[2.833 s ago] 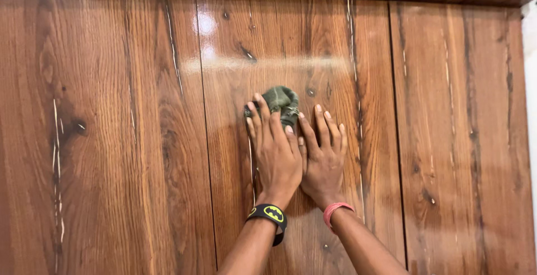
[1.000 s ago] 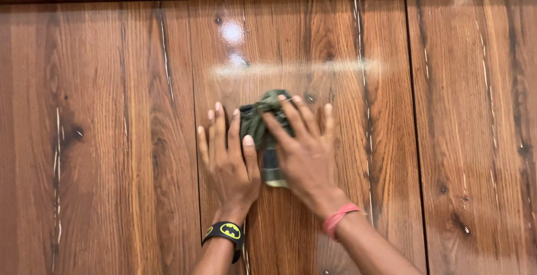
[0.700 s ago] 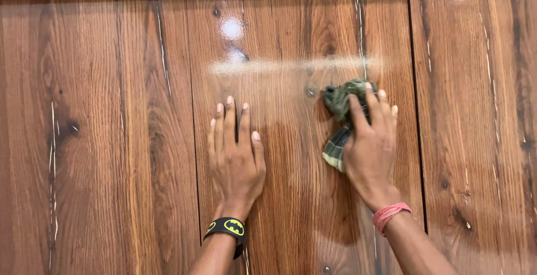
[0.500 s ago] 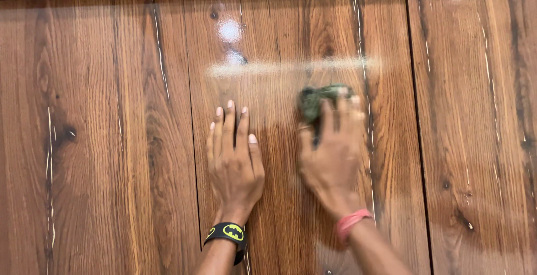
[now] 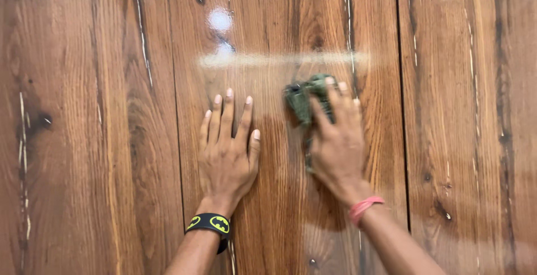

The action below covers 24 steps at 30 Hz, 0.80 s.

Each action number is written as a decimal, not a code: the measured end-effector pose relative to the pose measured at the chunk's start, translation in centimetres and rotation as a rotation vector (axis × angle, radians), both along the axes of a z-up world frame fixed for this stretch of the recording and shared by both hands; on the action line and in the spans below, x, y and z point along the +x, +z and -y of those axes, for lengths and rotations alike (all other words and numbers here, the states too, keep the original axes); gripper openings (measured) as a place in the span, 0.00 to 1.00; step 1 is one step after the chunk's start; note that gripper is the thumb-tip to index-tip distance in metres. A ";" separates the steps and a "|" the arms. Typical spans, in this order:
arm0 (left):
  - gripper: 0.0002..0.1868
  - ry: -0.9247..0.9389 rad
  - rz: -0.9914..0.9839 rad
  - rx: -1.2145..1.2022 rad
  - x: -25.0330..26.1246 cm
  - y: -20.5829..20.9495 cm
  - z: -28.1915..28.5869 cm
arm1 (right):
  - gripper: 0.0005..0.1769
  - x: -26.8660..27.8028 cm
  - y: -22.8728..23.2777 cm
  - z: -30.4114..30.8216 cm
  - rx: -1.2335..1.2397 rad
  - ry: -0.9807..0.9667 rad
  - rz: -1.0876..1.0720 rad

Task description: The person wipes the interior shelves and back panel of a wooden closet with a green cloth, then closes the doors and continues wiping the exterior surfaces. The person uses a cloth to clean the wooden surfaces.

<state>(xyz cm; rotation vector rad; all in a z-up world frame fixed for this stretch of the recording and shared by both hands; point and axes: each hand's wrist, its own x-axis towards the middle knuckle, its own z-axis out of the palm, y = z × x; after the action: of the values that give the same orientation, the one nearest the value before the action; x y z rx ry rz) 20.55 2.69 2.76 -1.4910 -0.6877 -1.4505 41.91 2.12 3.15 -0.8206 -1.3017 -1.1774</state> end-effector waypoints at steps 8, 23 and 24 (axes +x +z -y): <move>0.27 0.051 -0.038 0.013 0.4 -0.1 0.0 | 0.31 11.8 -0.2 -0.3 -0.049 0.050 -0.177; 0.29 -0.004 0.036 -0.039 3.1 -0.8 0.5 | 0.27 -2.4 -2.3 2.3 -0.022 0.232 0.152; 0.29 -0.026 0.074 -0.052 3.8 -1.0 0.5 | 0.27 -1.9 -2.2 2.5 -0.041 0.228 0.194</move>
<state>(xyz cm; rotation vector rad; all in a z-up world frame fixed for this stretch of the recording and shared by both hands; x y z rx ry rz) 24.37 2.24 1.73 -1.4972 -0.7592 -1.5239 39.98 -0.36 0.90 -0.5794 -1.5397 -1.0702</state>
